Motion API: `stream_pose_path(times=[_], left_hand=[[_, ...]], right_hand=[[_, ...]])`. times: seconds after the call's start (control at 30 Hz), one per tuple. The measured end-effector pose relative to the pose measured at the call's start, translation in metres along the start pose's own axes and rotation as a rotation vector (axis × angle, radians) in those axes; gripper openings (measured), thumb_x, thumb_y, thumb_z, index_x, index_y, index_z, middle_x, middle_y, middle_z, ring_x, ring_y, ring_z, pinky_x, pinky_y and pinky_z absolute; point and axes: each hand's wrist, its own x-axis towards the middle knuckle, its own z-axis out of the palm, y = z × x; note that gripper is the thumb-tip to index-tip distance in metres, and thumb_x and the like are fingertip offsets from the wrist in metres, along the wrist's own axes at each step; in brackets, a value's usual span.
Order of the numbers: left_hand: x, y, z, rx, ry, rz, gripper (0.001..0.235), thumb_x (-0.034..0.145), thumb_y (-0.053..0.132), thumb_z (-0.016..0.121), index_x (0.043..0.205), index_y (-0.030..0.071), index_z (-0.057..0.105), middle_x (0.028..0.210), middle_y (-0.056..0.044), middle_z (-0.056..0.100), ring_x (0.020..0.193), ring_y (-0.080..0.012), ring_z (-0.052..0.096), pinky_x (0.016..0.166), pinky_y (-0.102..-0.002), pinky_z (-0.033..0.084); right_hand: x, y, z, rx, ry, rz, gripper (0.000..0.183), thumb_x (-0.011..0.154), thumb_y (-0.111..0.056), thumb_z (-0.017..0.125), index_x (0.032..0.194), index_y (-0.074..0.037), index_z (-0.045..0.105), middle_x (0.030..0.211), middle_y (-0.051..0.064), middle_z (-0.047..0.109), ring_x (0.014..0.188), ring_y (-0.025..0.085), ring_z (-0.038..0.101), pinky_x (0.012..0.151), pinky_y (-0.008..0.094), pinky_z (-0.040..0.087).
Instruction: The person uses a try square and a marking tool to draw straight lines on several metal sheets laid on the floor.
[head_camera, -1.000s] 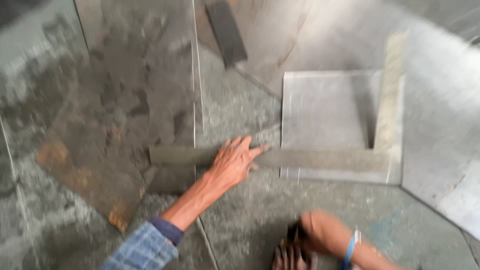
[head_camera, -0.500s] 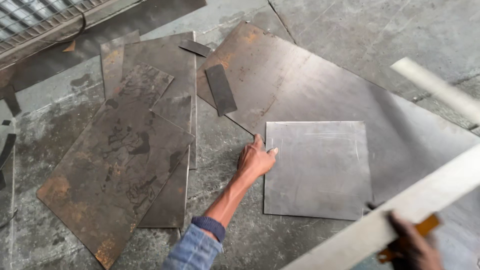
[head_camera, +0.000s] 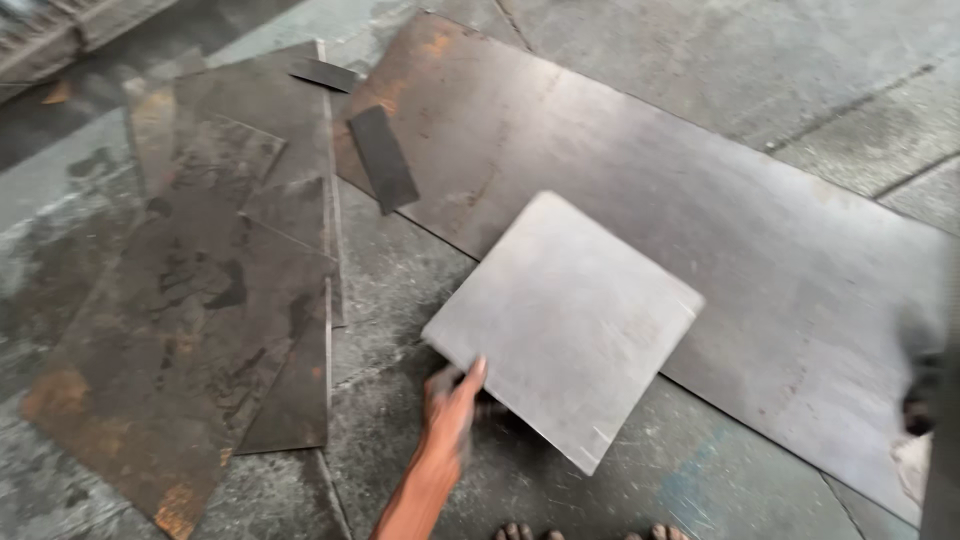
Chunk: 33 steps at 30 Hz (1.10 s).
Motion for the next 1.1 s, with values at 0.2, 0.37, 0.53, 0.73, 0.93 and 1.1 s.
stream_pose_path(times=[0.2, 0.37, 0.53, 0.73, 0.93, 1.1], left_hand=[[-0.054, 0.007, -0.053, 0.900, -0.161, -0.125, 0.041, 0.098, 0.039, 0.058, 0.120, 0.009, 0.075, 0.095, -0.015, 0.083, 0.075, -0.0264, 0.077, 0.065, -0.039, 0.062], [-0.031, 0.039, -0.048, 1.468, -0.159, 0.775, 0.070, 0.085, 0.035, 0.069, 0.149, 0.019, 0.047, 0.143, -0.017, 0.055, 0.123, -0.0337, 0.057, 0.096, -0.049, 0.053], [0.012, 0.040, -0.086, 1.758, -0.434, 0.814, 0.089, 0.076, 0.033, 0.077, 0.158, 0.025, 0.042, 0.163, -0.017, 0.035, 0.147, -0.0382, 0.033, 0.116, -0.058, 0.033], [0.019, 0.036, -0.113, 1.592, -0.396, 0.839, 0.061, 0.082, 0.030, 0.079, 0.137, 0.014, 0.056, 0.143, -0.014, 0.051, 0.133, -0.0370, 0.049, 0.107, -0.049, 0.047], [0.021, 0.043, -0.105, 1.614, -0.405, 0.822, 0.056, 0.081, 0.029, 0.077, 0.133, 0.012, 0.062, 0.138, -0.012, 0.057, 0.125, -0.0343, 0.057, 0.100, -0.046, 0.053], [0.013, 0.049, -0.104, 1.576, -0.367, 0.822, 0.053, 0.083, 0.019, 0.076, 0.134, 0.010, 0.062, 0.140, -0.014, 0.056, 0.126, -0.0365, 0.056, 0.098, -0.047, 0.053]], right_hand=[[-0.043, -0.001, 0.051, -0.381, -0.607, 0.188, 0.056, 0.092, -0.041, 0.071, 0.123, 0.002, 0.056, 0.105, 0.029, 0.071, 0.089, 0.043, 0.071, 0.083, 0.058, 0.065], [-0.092, -0.001, 0.175, -0.803, -0.939, -0.557, 0.060, 0.097, -0.048, 0.073, 0.132, -0.001, 0.060, 0.119, 0.017, 0.063, 0.100, 0.024, 0.063, 0.075, 0.042, 0.055], [-0.121, -0.002, 0.181, -1.473, -0.730, -0.836, 0.030, 0.105, -0.037, 0.051, 0.118, -0.017, 0.070, 0.093, 0.001, 0.075, 0.067, 0.020, 0.073, 0.056, 0.031, 0.059], [-0.111, 0.085, 0.092, -1.492, -0.435, -0.731, 0.080, 0.082, -0.058, 0.064, 0.152, -0.024, 0.042, 0.140, -0.001, 0.060, 0.104, 0.012, 0.067, 0.047, 0.025, 0.062], [-0.094, 0.175, 0.084, -1.823, -0.582, -0.512, 0.061, 0.105, -0.037, 0.043, 0.160, -0.031, 0.018, 0.164, 0.004, 0.029, 0.142, 0.018, 0.043, 0.073, 0.015, 0.063], [-0.103, 0.162, 0.088, -1.667, -0.496, -0.401, 0.076, 0.094, -0.054, 0.053, 0.160, -0.040, 0.019, 0.152, -0.009, 0.035, 0.145, 0.010, 0.040, 0.103, 0.019, 0.059]])
